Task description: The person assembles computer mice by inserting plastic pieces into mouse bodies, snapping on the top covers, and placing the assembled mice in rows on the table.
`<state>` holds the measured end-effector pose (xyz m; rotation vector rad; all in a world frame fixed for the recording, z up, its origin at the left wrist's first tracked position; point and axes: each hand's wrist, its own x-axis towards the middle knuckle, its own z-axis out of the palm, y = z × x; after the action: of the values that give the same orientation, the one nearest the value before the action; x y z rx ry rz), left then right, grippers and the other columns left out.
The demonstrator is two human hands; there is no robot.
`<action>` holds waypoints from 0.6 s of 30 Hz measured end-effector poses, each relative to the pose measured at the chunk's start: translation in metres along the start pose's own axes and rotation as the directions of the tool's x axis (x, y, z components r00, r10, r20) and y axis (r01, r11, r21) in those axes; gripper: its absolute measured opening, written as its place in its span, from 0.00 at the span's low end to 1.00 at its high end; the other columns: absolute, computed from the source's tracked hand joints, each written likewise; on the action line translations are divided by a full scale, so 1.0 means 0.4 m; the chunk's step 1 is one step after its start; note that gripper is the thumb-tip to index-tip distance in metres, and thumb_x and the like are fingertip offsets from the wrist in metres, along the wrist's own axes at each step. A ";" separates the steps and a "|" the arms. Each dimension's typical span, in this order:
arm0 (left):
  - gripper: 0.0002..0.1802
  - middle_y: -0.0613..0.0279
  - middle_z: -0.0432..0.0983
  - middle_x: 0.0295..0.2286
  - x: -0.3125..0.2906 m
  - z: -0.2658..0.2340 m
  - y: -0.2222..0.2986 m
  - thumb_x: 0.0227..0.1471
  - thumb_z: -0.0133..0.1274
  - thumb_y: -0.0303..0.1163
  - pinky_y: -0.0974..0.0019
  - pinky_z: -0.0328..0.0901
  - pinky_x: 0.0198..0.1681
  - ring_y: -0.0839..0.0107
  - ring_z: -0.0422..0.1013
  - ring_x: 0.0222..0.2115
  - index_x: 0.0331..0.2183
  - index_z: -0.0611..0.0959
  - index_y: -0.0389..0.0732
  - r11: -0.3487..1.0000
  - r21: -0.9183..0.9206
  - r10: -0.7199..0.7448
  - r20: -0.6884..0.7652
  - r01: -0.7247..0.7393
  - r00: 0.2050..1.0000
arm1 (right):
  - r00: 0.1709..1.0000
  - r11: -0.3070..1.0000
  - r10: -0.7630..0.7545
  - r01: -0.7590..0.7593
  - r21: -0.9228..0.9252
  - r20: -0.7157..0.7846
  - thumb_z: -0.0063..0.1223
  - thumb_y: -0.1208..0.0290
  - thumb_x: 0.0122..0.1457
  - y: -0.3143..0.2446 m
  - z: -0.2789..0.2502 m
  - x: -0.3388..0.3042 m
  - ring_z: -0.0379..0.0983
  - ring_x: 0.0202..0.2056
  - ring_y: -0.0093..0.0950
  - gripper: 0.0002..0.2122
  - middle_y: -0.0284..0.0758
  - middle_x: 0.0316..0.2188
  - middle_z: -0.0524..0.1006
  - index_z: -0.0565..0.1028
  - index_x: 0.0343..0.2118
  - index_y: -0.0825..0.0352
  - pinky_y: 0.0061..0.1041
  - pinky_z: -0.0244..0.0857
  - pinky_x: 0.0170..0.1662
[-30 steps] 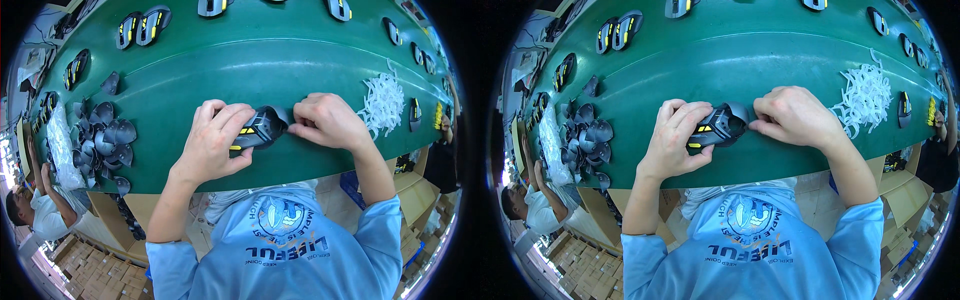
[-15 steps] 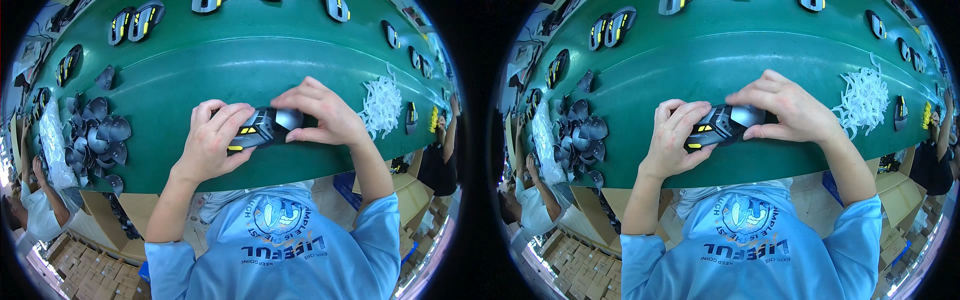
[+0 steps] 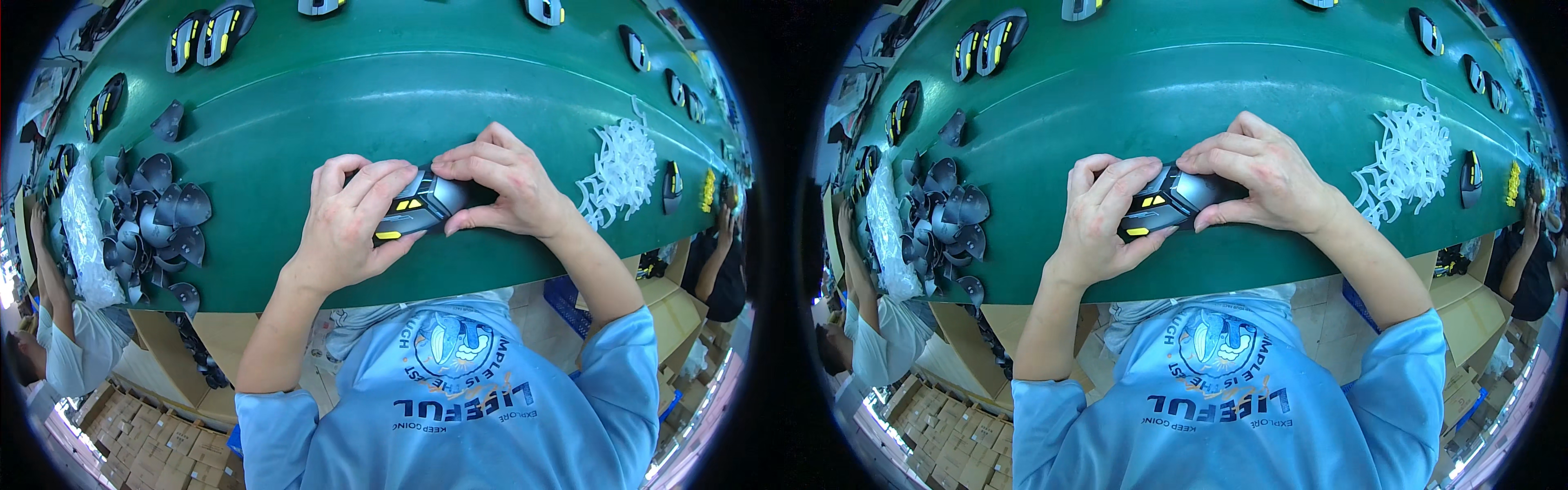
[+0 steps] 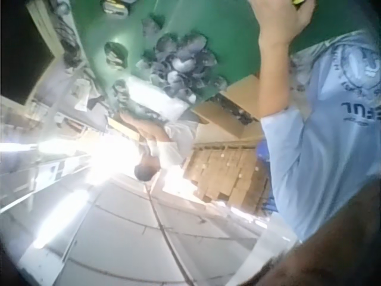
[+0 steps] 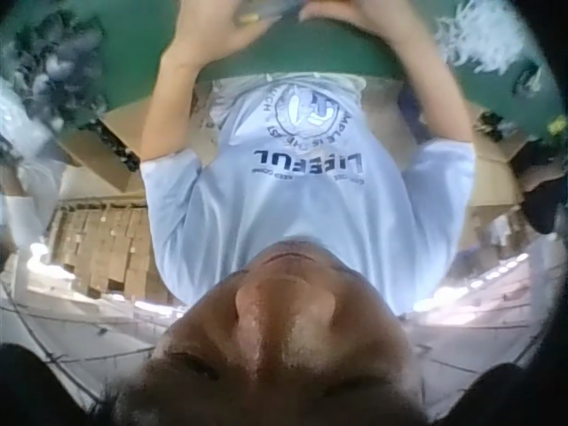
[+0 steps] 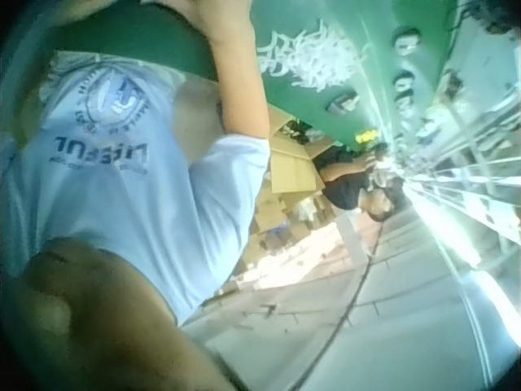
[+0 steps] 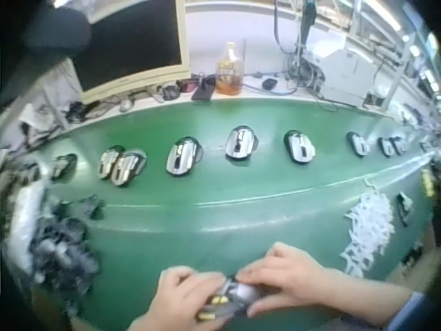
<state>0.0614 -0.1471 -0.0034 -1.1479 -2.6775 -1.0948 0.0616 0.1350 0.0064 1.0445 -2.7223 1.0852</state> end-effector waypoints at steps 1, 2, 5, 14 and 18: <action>0.40 0.59 0.82 0.52 0.001 0.000 -0.002 0.37 0.77 0.35 0.51 0.64 0.57 0.52 0.70 0.49 0.55 0.82 0.41 1.000 0.001 0.001 -0.004 -0.001 1.000 | 1.000 1.000 0.000 0.000 0.010 0.021 0.75 0.47 0.46 0.002 -0.003 0.005 0.72 0.39 0.34 0.31 0.29 0.49 0.85 0.84 0.50 0.61 0.31 0.72 0.48; 0.40 0.59 0.82 0.52 0.001 -0.001 -0.003 0.37 0.77 0.35 0.51 0.64 0.57 0.52 0.70 0.49 0.55 0.81 0.42 1.000 0.004 0.000 -0.002 0.000 1.000 | 1.000 1.000 -0.003 0.003 0.007 0.022 0.75 0.47 0.46 0.007 -0.006 0.010 0.72 0.39 0.34 0.31 0.29 0.49 0.85 0.84 0.50 0.61 0.31 0.72 0.48; 0.41 0.60 0.82 0.52 0.000 0.003 -0.003 0.37 0.77 0.36 0.51 0.64 0.56 0.52 0.70 0.49 0.55 0.82 0.42 1.000 0.000 0.000 -0.003 0.000 1.000 | 0.998 0.998 -0.054 0.052 0.039 0.039 0.76 0.49 0.48 0.013 -0.002 0.010 0.72 0.39 0.34 0.29 0.30 0.49 0.85 0.83 0.50 0.62 0.32 0.72 0.47; 0.40 0.60 0.82 0.52 0.000 -0.001 -0.001 0.35 0.77 0.35 0.52 0.64 0.56 0.52 0.70 0.49 0.54 0.83 0.41 1.000 -0.010 -0.012 0.001 0.012 1.000 | 0.996 0.986 0.086 -0.085 0.144 -0.003 0.81 0.52 0.41 -0.016 -0.025 0.008 0.69 0.37 0.31 0.34 0.32 0.50 0.86 0.84 0.52 0.65 0.29 0.68 0.43; 0.40 0.61 0.82 0.52 0.002 0.002 -0.002 0.35 0.76 0.35 0.52 0.64 0.56 0.52 0.70 0.48 0.54 0.83 0.42 1.000 -0.017 -0.015 -0.004 0.015 1.000 | 1.000 1.000 0.012 -0.012 0.017 0.027 0.78 0.50 0.42 -0.024 -0.024 0.015 0.69 0.36 0.32 0.35 0.31 0.52 0.86 0.84 0.54 0.61 0.30 0.69 0.43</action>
<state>0.0606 -0.1466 -0.0043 -1.1295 -2.6832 -1.1229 0.0609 0.1323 0.0210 1.0537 -2.7483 1.1056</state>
